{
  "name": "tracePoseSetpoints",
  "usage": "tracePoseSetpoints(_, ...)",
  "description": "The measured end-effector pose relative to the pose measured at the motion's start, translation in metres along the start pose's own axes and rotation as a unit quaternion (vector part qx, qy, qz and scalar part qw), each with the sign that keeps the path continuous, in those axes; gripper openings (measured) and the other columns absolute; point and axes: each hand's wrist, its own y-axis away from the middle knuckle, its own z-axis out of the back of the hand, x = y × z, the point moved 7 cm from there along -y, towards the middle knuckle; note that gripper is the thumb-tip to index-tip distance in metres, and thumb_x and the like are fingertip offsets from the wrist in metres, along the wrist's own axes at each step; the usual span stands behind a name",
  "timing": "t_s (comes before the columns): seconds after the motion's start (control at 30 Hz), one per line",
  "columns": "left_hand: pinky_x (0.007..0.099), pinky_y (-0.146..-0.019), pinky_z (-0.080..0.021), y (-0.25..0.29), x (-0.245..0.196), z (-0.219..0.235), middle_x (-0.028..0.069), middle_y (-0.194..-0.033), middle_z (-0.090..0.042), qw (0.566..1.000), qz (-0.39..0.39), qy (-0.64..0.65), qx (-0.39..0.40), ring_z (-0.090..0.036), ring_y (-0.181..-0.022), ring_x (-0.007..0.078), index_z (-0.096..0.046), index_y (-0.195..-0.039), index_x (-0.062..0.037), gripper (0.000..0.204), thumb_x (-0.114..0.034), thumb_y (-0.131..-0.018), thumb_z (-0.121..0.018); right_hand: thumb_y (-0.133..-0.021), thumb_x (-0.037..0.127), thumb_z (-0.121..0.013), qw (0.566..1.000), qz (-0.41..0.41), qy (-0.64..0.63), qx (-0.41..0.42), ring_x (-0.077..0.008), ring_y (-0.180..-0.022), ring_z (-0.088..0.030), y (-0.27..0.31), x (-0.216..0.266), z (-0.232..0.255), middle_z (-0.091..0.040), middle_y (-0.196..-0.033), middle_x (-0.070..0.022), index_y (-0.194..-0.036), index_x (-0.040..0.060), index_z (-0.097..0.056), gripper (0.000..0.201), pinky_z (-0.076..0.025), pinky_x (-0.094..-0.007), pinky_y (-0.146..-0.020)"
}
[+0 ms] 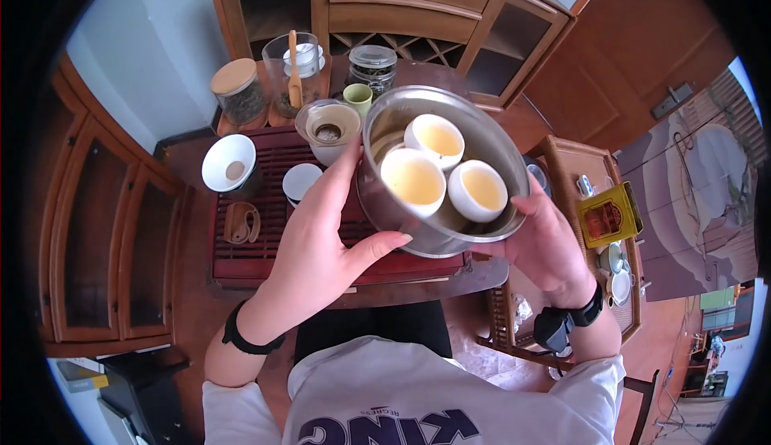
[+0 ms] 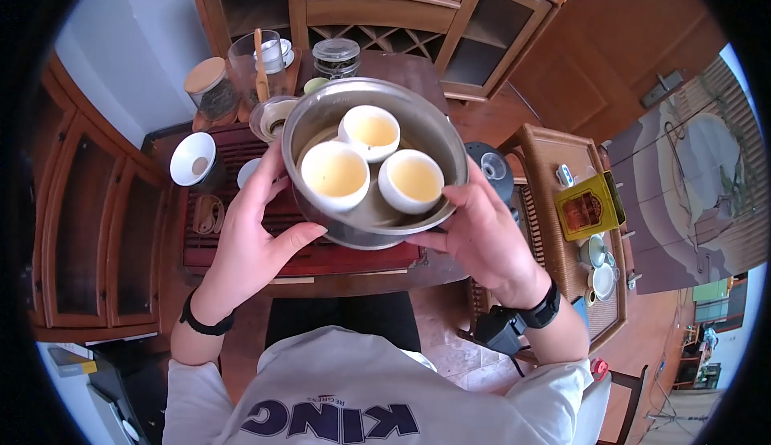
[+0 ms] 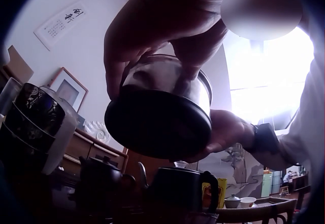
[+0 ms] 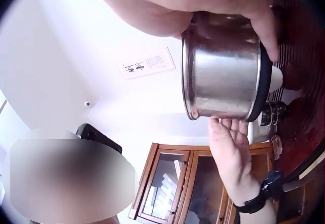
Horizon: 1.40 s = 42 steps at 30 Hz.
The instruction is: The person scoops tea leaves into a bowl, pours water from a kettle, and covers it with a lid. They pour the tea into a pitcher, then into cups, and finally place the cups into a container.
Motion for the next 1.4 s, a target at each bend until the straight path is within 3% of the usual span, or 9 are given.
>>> tracePoseSetpoints(0.17,0.0424,-0.107,-0.045,0.013,0.003,0.004,0.0244,-0.147,-0.047,0.999,-0.005,-0.031,0.025,-0.052,-0.132,0.0370,-0.031,-0.153,0.0031,0.095,-0.023,-0.079,-0.085,-0.100,0.019,-0.043,0.999,-0.006,-0.027,-0.031,-0.0342,-0.122,-0.056,-0.033,0.025,0.017,-0.045,-0.142,-0.0156,-0.152,0.0207,-0.031,0.054,-0.052,-0.0512,-0.097)
tracePoseSetpoints(0.2,0.0412,-0.101,-0.049,0.020,0.007,0.007,0.0215,-0.142,-0.053,0.999,0.033,-0.012,0.017,-0.056,-0.125,0.0349,-0.039,-0.150,-0.0002,0.086,-0.020,-0.080,-0.084,-0.098,0.020,-0.045,0.998,-0.005,-0.016,-0.053,-0.0362,-0.119,-0.057,-0.042,0.032,0.021,-0.047,-0.137,-0.0189,-0.147,0.0164,-0.037,0.049,-0.053,-0.0515,-0.097)
tracePoseSetpoints(0.23,0.0412,-0.101,-0.049,0.026,0.008,0.010,0.0215,-0.142,-0.053,0.999,0.030,-0.011,0.016,-0.056,-0.125,0.0349,-0.039,-0.150,-0.0002,0.086,-0.020,-0.080,-0.084,-0.101,0.025,-0.046,0.995,0.026,-0.015,-0.093,-0.0400,-0.111,-0.060,-0.046,0.041,0.018,-0.053,-0.127,-0.0243,-0.131,-0.0004,-0.046,0.040,-0.054,-0.0553,-0.098)
tracePoseSetpoints(0.43,0.0388,-0.074,-0.058,0.063,0.023,0.013,0.0140,-0.098,-0.072,0.995,0.024,-0.078,0.053,-0.070,-0.087,0.0316,-0.068,-0.114,-0.0023,0.037,-0.014,-0.080,-0.081,-0.099,0.019,-0.049,0.991,0.029,-0.060,-0.117,-0.0504,-0.119,-0.052,-0.098,0.084,0.049,-0.048,-0.127,-0.0310,-0.129,-0.0012,-0.043,0.037,-0.049,-0.0637,-0.100)
tracePoseSetpoints(0.7,0.0390,-0.065,-0.045,0.092,0.063,0.009,0.0064,-0.081,-0.068,0.985,0.036,-0.167,-0.021,-0.062,-0.071,0.0269,-0.068,-0.087,-0.0063,0.018,-0.007,-0.074,-0.081,-0.094,0.013,-0.052,0.982,-0.006,0.010,-0.187,-0.0440,-0.122,-0.050,-0.150,0.124,0.131,-0.051,-0.127,-0.0277,-0.129,0.0036,-0.047,0.037,-0.042,-0.0655,-0.105)
tracePoseSetpoints(0.87,0.0383,-0.060,-0.041,0.096,0.075,0.004,0.0024,-0.070,-0.056,0.969,0.038,-0.231,-0.083,-0.055,-0.064,0.0250,-0.066,-0.075,-0.0103,0.017,-0.010,-0.067,-0.081,-0.095,0.015,-0.050,0.991,-0.020,0.028,-0.126,-0.0446,-0.117,-0.057,-0.172,0.128,0.190,-0.058,-0.122,-0.0278,-0.128,0.0007,-0.049,0.036,-0.045,-0.0651,-0.102)
tracePoseSetpoints(1.03,0.0374,-0.054,-0.038,0.096,0.076,-0.008,0.0018,-0.068,-0.050,0.945,0.036,-0.314,-0.083,-0.052,-0.061,0.0238,-0.066,-0.074,-0.0132,0.016,-0.014,-0.066,-0.080,-0.094,0.010,-0.047,0.992,-0.033,0.040,-0.116,-0.0403,-0.110,-0.060,-0.194,0.105,0.223,-0.059,-0.125,-0.0230,-0.126,0.0029,-0.049,0.033,-0.050,-0.0633,-0.097)
tracePoseSetpoints(1.23,0.0374,-0.053,-0.037,0.099,0.080,-0.008,0.0026,-0.069,-0.050,0.939,0.068,-0.327,-0.080,-0.051,-0.059,0.0249,-0.063,-0.075,-0.0121,0.016,-0.011,-0.067,-0.077,-0.095,0.009,-0.047,0.990,0.012,0.102,-0.097,-0.0421,-0.122,-0.058,-0.225,0.075,0.230,-0.055,-0.136,-0.0198,-0.142,0.0080,-0.041,0.047,-0.049,-0.0614,-0.100)
tracePoseSetpoints(1.4,0.0398,-0.055,-0.037,0.098,0.076,-0.009,0.0069,-0.070,-0.050,0.935,0.083,-0.335,-0.083,-0.050,-0.061,0.0291,-0.060,-0.077,-0.0090,0.017,-0.004,-0.067,-0.074,-0.095,0.007,-0.048,0.994,-0.005,0.071,-0.080,-0.0386,-0.113,-0.060,-0.252,0.047,0.232,-0.056,-0.134,-0.0160,-0.141,0.0114,-0.045,0.046,-0.055,-0.0572,-0.091)
